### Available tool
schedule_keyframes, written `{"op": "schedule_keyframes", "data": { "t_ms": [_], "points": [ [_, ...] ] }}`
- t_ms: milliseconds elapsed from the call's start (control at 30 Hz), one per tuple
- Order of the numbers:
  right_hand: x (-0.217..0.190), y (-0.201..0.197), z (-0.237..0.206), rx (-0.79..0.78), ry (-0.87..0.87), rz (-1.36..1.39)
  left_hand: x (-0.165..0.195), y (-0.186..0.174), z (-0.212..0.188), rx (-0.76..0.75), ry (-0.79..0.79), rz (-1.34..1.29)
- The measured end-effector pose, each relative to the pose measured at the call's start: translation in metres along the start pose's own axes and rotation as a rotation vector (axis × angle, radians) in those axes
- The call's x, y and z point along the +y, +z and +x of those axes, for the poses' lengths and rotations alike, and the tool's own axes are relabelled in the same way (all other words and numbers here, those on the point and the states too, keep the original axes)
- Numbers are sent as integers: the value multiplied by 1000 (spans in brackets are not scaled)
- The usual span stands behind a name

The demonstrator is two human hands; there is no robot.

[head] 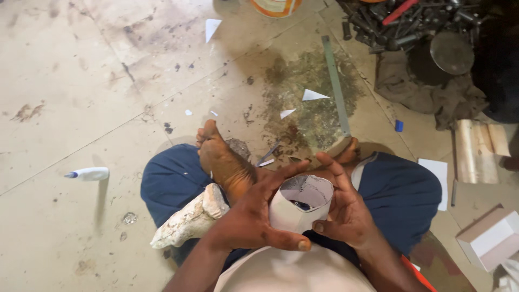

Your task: The person sits on the floor and uses shears to trim the edges of a white paper cone. They rotate the cone and make several cuts along the rim, occasionally inspecting the shape.

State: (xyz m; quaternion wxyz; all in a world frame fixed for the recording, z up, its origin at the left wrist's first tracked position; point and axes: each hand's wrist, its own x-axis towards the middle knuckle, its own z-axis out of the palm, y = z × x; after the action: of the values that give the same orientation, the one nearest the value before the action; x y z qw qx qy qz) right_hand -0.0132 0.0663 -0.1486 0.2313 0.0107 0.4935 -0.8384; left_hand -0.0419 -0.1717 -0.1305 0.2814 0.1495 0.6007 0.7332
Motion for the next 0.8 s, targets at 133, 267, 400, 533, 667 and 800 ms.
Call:
{"op": "schedule_keyframes", "data": {
  "t_ms": [133,267,400,533,667,800],
  "points": [
    [5,4,7,-19,21,-4,-8,-2,-7,57,-12,41],
    [9,6,7,-96,14,-77,-21,0,-8,121,74,97],
    [5,15,3,-111,-96,-198,-25,1,-16,172,-6,-21],
    [-1,24,2,-72,-99,-293,-21,2,-20,248,36,223],
    [5,27,3,-56,-133,-441,-19,9,-16,289,39,156],
    [11,20,5,96,-24,-578,-20,13,-16,335,-25,199]
  ]
}}
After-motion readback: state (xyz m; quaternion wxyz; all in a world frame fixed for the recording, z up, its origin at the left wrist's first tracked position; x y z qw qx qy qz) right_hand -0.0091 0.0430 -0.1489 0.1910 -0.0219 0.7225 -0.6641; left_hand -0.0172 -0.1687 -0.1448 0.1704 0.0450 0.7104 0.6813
